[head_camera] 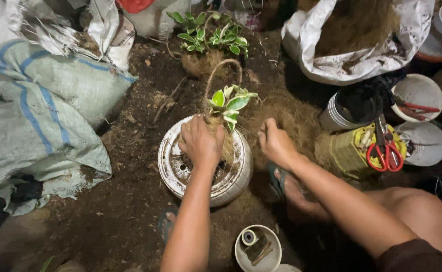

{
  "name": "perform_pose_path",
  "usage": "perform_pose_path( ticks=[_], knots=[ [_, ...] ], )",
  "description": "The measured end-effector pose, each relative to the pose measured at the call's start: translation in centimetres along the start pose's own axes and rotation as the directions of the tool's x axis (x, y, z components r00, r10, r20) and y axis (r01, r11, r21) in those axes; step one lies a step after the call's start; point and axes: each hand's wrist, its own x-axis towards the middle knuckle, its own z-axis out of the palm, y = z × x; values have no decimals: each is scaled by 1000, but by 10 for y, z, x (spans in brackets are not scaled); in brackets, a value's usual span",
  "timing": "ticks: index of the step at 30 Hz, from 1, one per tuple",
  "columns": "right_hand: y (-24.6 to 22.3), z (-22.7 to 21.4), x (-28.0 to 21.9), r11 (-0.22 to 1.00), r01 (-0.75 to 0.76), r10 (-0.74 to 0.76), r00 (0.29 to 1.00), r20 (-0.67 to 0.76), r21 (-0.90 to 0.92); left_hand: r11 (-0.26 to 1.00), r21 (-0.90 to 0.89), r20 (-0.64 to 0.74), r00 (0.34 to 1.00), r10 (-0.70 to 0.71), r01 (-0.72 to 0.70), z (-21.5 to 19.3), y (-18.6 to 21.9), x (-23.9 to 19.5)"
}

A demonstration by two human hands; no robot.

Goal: The person wraps a small potted plant with coconut fiber by hand, pressing and shaping the fiber around the base and stem. They adjust the plant's position and continue to pack the fiber to form a neat, rounded base.

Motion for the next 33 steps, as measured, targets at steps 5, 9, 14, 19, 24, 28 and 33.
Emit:
perform_pose_path(
  ticks=[5,9,14,19,24,28,33],
  knots=[
    [-8,9,14,982,-150,160,984,78,-117,1000,3,7,1000,-10,10,-1,0,-1],
    [-2,9,-6,958,-93,131,983,126,-270,997,36,-77,994,73,-71,4,-5,-2],
    [16,25,-30,991,-129,127,990,60,35,972,37,-226,946,234,-232,30,-27,-14],
    [24,35,-27,988,-155,155,985,69,-4,904,-12,-436,816,379,-426,53,-50,-15],
    [29,35,-23,985,-174,173,984,52,13,909,63,-299,861,411,-412,38,-53,-8],
    [41,36,-19,978,-200,197,979,56,53,936,102,-145,925,350,-338,18,-47,-10],
    [49,39,-18,982,-186,183,982,51,38,961,8,-118,954,277,-278,14,-43,-12]
  ],
)
